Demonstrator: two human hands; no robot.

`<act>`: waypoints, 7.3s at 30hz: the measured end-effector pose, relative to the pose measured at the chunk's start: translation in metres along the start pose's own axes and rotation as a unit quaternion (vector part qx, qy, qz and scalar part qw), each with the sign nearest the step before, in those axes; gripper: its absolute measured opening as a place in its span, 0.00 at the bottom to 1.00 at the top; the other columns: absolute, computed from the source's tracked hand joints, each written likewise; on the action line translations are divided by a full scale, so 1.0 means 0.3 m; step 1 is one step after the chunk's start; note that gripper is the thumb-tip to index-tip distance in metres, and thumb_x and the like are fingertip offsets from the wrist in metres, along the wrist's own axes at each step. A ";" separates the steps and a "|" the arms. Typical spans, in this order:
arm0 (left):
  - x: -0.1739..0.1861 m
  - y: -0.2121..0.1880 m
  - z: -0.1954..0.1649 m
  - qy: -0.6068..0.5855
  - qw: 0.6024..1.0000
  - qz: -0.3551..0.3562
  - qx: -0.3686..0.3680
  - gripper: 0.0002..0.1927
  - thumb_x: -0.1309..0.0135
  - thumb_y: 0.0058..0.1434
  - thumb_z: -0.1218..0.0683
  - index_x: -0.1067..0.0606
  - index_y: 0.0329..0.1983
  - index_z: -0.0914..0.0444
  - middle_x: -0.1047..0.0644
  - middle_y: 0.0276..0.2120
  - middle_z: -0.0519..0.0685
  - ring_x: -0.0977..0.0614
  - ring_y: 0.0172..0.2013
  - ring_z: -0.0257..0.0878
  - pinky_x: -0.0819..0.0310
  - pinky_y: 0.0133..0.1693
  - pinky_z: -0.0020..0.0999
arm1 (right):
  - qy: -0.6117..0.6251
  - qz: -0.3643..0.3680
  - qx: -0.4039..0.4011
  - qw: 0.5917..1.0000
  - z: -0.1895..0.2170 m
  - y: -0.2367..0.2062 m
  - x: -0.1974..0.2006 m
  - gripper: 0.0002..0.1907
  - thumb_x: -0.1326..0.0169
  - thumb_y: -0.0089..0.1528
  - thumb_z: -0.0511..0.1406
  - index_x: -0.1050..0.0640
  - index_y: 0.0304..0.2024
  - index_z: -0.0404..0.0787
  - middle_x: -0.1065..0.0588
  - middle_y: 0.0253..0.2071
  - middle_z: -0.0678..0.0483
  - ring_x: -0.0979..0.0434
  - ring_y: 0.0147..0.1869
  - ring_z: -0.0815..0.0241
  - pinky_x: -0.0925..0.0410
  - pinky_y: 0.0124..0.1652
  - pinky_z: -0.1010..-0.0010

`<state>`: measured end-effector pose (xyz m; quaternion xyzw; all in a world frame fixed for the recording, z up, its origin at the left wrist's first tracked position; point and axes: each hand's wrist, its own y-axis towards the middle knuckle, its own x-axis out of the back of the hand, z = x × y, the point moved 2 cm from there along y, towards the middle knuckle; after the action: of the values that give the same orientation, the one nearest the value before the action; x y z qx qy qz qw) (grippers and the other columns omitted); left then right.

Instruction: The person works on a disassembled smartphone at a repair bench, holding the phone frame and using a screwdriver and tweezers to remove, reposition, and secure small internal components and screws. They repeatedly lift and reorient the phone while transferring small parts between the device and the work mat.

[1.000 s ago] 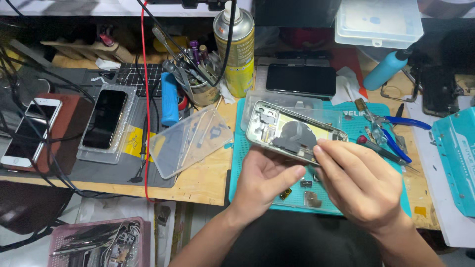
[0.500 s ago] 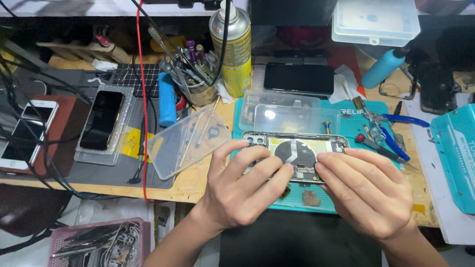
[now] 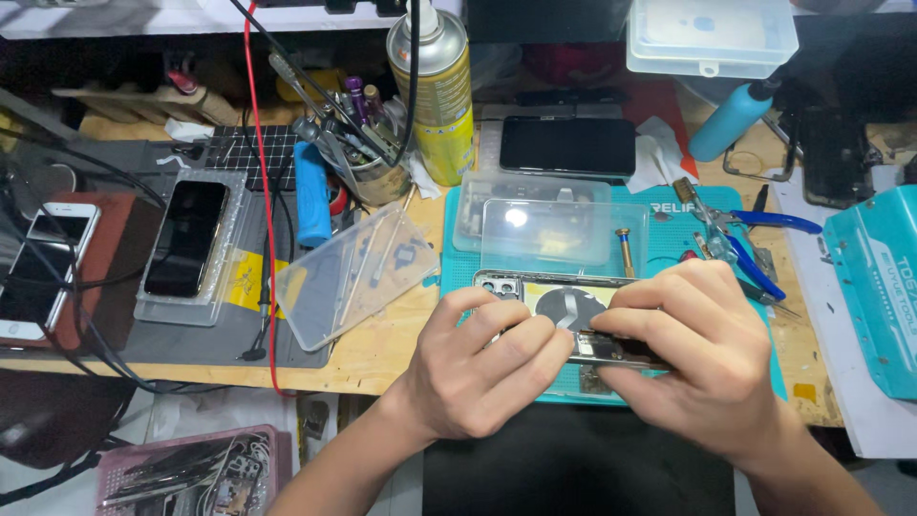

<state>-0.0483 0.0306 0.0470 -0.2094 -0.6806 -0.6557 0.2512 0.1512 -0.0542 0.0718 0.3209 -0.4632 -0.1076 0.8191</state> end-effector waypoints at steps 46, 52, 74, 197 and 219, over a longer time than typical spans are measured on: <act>0.012 0.033 -0.003 -0.065 0.996 0.032 -0.044 0.18 0.41 0.56 0.59 0.22 0.49 0.70 0.24 0.47 0.50 0.22 0.47 0.44 0.27 0.48 0.40 | 0.044 -0.006 0.043 0.998 -0.017 -0.008 0.007 0.19 0.35 0.40 0.29 0.20 0.35 0.38 0.22 0.37 0.54 0.24 0.39 0.54 0.35 0.41 0.64; 0.016 0.034 -0.006 -0.060 0.997 0.028 -0.044 0.18 0.42 0.56 0.60 0.22 0.50 0.70 0.24 0.47 0.50 0.23 0.47 0.44 0.27 0.49 0.40 | 0.030 -0.012 0.041 0.999 -0.012 -0.018 0.007 0.19 0.35 0.39 0.29 0.18 0.35 0.38 0.21 0.37 0.53 0.24 0.40 0.54 0.34 0.41 0.65; 0.021 0.030 -0.006 -0.073 0.997 0.015 -0.016 0.17 0.40 0.58 0.58 0.22 0.49 0.70 0.24 0.47 0.50 0.22 0.47 0.44 0.27 0.49 0.41 | -0.014 -0.014 0.093 0.996 -0.005 -0.031 0.020 0.21 0.34 0.41 0.32 0.17 0.39 0.40 0.22 0.40 0.55 0.26 0.41 0.56 0.36 0.43 0.63; 0.035 0.054 -0.016 -0.078 0.996 0.030 -0.021 0.19 0.43 0.55 0.60 0.23 0.50 0.71 0.24 0.48 0.51 0.22 0.48 0.44 0.27 0.49 0.40 | -0.077 -0.009 0.092 0.993 0.044 -0.030 0.027 0.18 0.32 0.44 0.30 0.20 0.37 0.36 0.23 0.38 0.52 0.24 0.40 0.54 0.35 0.40 0.61; 0.038 0.055 -0.006 -0.081 0.997 0.009 -0.006 0.18 0.41 0.57 0.58 0.22 0.50 0.69 0.24 0.48 0.49 0.22 0.48 0.44 0.27 0.49 0.41 | -0.109 -0.028 0.100 0.989 0.031 -0.033 0.046 0.18 0.31 0.45 0.29 0.19 0.38 0.37 0.24 0.40 0.53 0.25 0.41 0.53 0.35 0.42 0.59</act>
<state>-0.0470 0.0292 0.0672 -0.2692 -0.6929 -0.6385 0.1995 0.1521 -0.0723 0.0786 0.4004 -0.5493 -0.1179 0.7240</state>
